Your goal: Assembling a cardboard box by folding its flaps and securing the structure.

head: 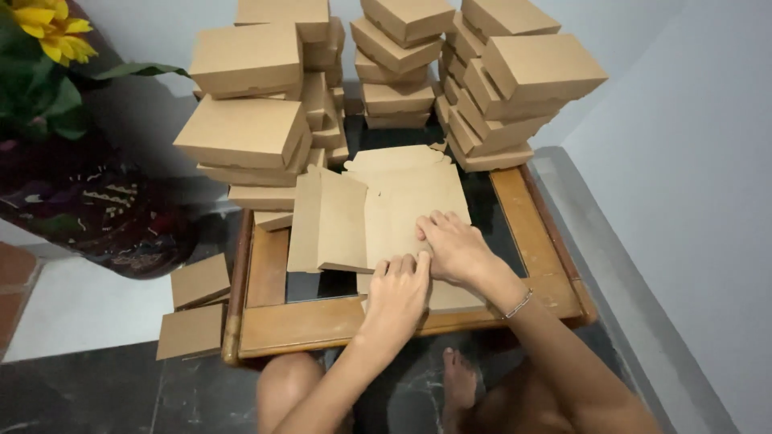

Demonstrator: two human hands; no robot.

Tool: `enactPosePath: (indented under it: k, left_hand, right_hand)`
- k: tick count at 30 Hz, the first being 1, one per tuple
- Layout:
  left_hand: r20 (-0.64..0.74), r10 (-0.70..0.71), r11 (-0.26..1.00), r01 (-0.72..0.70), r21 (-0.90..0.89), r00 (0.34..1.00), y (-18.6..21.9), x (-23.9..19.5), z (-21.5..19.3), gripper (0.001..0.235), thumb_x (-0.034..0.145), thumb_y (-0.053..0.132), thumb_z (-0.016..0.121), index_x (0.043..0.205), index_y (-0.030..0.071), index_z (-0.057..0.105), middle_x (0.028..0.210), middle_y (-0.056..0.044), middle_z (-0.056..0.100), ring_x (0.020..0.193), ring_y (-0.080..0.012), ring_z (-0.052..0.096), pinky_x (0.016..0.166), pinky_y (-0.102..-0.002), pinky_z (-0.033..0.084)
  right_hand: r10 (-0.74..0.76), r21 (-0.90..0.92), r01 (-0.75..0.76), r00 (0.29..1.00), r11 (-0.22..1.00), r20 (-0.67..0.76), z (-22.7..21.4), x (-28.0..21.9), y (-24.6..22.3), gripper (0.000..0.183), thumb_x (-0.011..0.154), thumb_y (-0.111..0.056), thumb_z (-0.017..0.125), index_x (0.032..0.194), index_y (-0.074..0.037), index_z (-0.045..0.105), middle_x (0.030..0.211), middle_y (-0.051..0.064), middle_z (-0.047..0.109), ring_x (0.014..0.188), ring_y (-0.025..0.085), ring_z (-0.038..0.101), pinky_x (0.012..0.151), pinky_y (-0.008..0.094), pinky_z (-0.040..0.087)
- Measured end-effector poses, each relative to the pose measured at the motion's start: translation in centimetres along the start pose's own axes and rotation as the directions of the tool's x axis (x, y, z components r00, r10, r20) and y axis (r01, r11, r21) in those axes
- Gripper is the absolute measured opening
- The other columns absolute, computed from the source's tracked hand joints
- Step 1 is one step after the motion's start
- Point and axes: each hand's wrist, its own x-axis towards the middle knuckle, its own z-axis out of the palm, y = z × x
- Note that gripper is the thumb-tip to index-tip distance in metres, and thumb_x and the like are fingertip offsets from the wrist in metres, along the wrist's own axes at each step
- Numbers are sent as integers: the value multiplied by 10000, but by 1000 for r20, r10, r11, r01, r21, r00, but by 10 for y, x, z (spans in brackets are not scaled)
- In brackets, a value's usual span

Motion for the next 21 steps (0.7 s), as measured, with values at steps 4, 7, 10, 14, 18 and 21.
enactPosePath:
  k: [4,7,10,14,18,21]
  left_hand:
    - [-28,5,1000,-5,18,1000,0,-1,4,132,928,126,566,1040,99,631,781,-62,651,784,-266,663,772,-365,462]
    - [-10,15,1000,-15,10,1000,1,-4,7,137,964,177,568,1045,102,649,829,-55,638,802,-254,651,781,-361,455]
    - [20,24,1000,-24,7,1000,0,-4,7,162,1004,206,572,1040,94,684,853,-55,627,810,-249,645,793,-360,447]
    - [38,39,999,-40,14,998,-1,-6,11,193,959,182,558,1087,97,675,905,-61,613,866,-258,641,815,-373,446]
    - [32,58,997,-60,42,998,2,-7,5,220,947,142,547,1112,80,678,930,-91,606,866,-272,626,813,-389,437]
    - [27,72,996,-73,52,997,3,-9,8,231,951,114,545,1118,66,697,934,-114,615,880,-285,627,840,-400,437]
  right_hand:
    - [-30,-79,25,997,997,-65,3,-6,17,516,745,-512,754,1105,-244,499,1167,58,561,1241,297,521,935,449,518]
    - [-26,-53,23,998,998,-57,1,-13,25,675,686,-667,785,1125,-237,507,1229,72,553,1303,305,478,959,443,499]
    - [-23,-23,21,998,1000,-59,-5,-24,28,674,713,-638,816,1148,-211,527,1270,89,558,1337,323,454,968,466,494]
    - [-36,7,36,997,999,-69,-5,-30,38,671,717,-610,823,1167,-217,518,1257,54,543,1328,297,463,950,459,509]
    - [-29,91,33,998,995,-47,-6,-37,44,620,744,-547,826,1166,-239,493,1279,5,522,1343,259,463,957,449,519]
    - [-42,132,47,998,990,-42,-1,-32,55,651,709,-559,841,1154,-232,496,1276,0,524,1353,247,460,971,453,519]
